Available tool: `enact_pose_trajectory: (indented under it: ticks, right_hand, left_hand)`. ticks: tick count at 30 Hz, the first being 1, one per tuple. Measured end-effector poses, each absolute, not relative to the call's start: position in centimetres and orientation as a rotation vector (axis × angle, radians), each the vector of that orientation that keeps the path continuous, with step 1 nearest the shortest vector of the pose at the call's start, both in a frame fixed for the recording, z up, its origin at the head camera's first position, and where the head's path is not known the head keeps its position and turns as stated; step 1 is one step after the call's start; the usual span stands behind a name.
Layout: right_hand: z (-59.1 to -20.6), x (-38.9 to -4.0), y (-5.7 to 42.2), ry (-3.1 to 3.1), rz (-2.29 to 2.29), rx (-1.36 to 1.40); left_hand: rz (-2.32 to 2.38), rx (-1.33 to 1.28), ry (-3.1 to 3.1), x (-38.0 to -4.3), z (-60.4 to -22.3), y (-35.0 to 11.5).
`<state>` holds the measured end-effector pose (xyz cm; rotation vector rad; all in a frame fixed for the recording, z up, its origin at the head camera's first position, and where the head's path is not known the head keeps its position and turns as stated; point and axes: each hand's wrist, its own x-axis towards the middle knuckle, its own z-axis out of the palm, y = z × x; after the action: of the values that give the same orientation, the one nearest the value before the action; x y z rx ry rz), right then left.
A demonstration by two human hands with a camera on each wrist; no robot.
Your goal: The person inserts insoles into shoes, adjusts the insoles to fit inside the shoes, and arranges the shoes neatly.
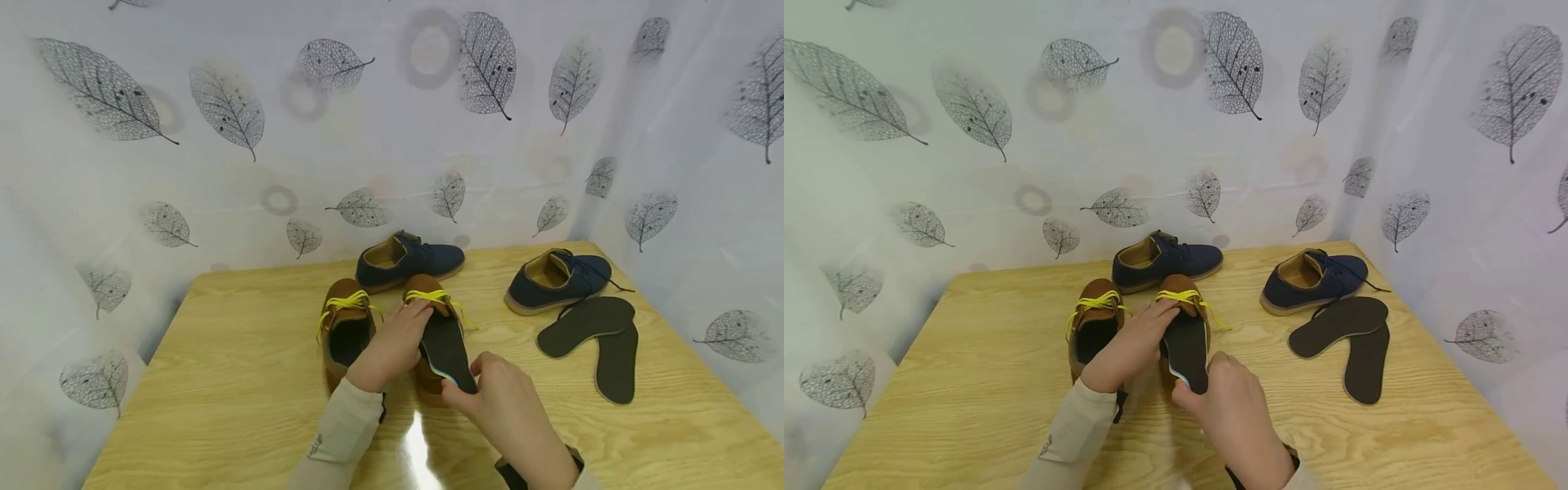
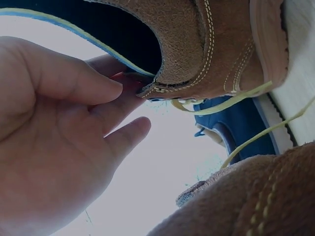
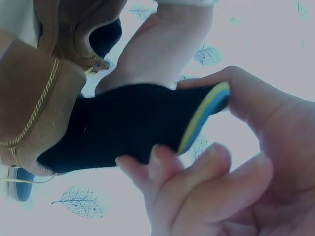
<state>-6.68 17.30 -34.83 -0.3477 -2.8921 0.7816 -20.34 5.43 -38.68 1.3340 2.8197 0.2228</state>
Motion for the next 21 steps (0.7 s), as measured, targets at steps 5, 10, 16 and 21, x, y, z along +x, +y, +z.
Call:
enact_pose_trajectory:
  ticks: [5,10,16,21]
  right_hand:
    - [-34.4,-7.6,17.8,-2.930,0.898,-0.385]
    - [-34.0,-8.1,17.9,-2.943,0.980,-0.403]
    - [-33.4,-8.7,18.3,-2.921,1.049,-0.401]
    - [-33.5,-9.3,18.3,-2.900,1.057,-0.387]
  left_hand:
    - [0.235,1.324,2.810,-20.3,-38.5,5.5]
    - [0.271,1.320,2.799,-20.3,-38.5,5.6]
    - [0.371,1.267,2.749,-20.3,-38.4,5.6]
    - [0.419,1.279,2.730,-20.3,-38.4,5.5]
